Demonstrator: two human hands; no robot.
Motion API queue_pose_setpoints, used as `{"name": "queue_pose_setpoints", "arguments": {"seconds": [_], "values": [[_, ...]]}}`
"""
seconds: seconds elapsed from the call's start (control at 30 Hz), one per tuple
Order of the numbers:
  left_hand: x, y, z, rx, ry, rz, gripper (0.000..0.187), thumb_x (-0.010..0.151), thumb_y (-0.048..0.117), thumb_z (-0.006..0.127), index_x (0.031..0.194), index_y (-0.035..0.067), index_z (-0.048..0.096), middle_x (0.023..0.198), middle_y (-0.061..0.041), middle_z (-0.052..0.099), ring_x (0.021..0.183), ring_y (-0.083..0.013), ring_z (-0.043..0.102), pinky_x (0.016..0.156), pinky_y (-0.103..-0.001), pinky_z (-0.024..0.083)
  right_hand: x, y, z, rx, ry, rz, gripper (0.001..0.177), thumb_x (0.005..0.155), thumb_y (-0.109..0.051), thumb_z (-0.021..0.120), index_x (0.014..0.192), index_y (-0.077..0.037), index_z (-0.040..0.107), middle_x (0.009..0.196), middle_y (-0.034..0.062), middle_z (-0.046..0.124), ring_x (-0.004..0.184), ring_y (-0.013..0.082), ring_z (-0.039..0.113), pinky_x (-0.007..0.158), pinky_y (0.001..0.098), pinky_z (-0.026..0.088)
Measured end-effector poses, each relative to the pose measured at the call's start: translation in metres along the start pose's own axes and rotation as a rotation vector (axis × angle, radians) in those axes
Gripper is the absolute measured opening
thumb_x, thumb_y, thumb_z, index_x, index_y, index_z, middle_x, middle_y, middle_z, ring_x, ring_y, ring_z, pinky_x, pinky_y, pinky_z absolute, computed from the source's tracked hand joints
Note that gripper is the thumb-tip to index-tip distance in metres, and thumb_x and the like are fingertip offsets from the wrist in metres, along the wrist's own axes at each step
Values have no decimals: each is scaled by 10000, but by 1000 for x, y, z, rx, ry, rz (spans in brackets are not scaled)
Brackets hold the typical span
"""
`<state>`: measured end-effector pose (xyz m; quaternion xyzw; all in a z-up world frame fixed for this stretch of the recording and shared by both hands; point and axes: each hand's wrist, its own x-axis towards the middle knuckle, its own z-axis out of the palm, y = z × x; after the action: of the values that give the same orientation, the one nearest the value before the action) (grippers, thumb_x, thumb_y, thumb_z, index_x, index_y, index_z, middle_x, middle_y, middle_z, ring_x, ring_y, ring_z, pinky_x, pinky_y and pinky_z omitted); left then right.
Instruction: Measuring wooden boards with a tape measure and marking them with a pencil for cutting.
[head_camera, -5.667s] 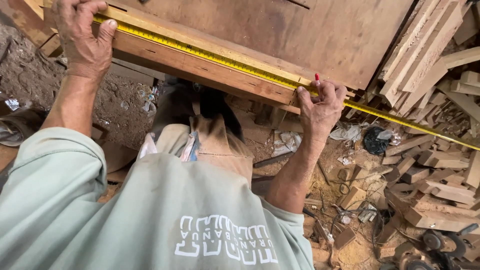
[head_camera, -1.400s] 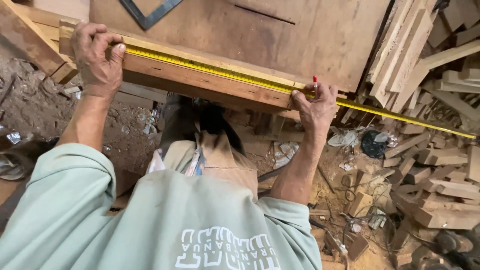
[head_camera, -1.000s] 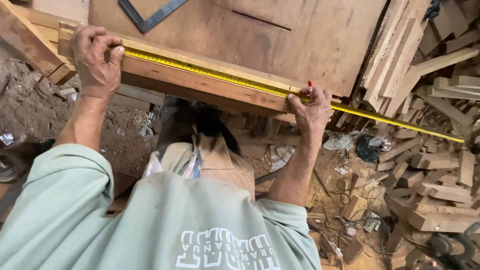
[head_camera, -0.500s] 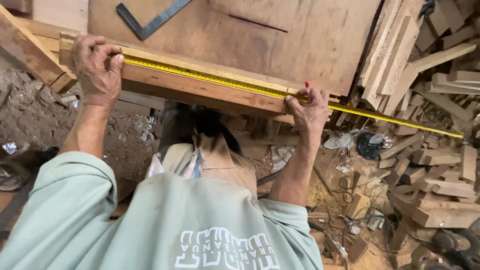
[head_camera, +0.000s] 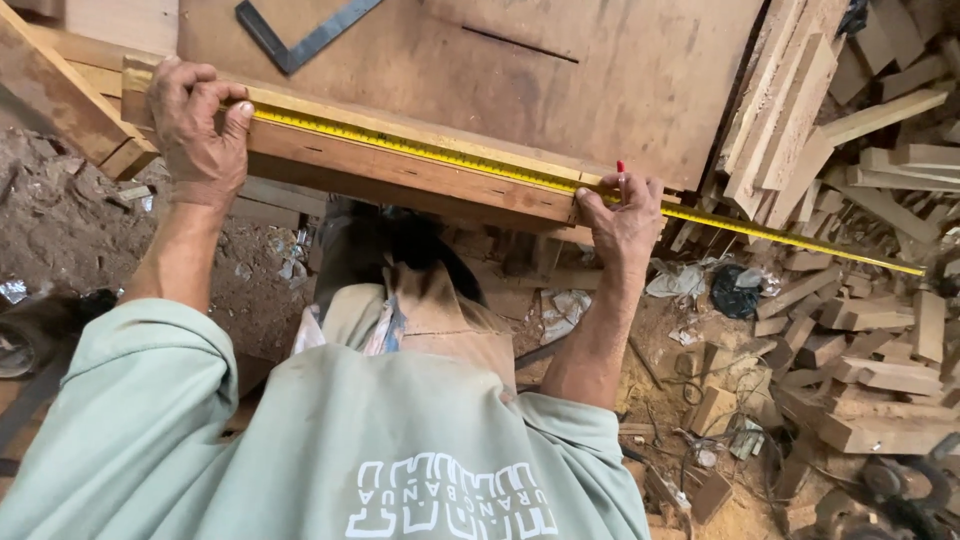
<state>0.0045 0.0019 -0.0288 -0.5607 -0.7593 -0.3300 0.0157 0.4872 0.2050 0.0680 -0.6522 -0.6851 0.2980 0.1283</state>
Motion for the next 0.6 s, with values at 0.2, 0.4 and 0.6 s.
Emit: {"name": "queue_pose_setpoints", "arguments": {"seconds": [0.2,0.4,0.6], "values": [[1,2,-4,7,-10,8,141,1095,102,677,1103,-23,743,1281,-198,552,1295,-388,461,1124,-595,399,-2,-6,-1,17,-4,9,243,853,-276,818,985,-128,677,1091,54,493,925,160,658,776,282,667],[1,2,-4,11,-2,25,287,1155,222,625,1094,-26,757,1274,-183,534,1282,-371,466,1111,-577,399,-3,-5,-2,-17,16,-35,185,834,-249,783,957,-147,688,1056,33,510,906,139,619,749,282,629],[5,6,-8,-21,-10,32,227,1143,161,644,1090,-40,737,1279,-199,529,1290,-397,475,1123,-625,416,-4,-4,-2,13,17,-45,177,847,-238,767,966,-132,690,1065,48,506,893,153,626,745,281,637]]}}
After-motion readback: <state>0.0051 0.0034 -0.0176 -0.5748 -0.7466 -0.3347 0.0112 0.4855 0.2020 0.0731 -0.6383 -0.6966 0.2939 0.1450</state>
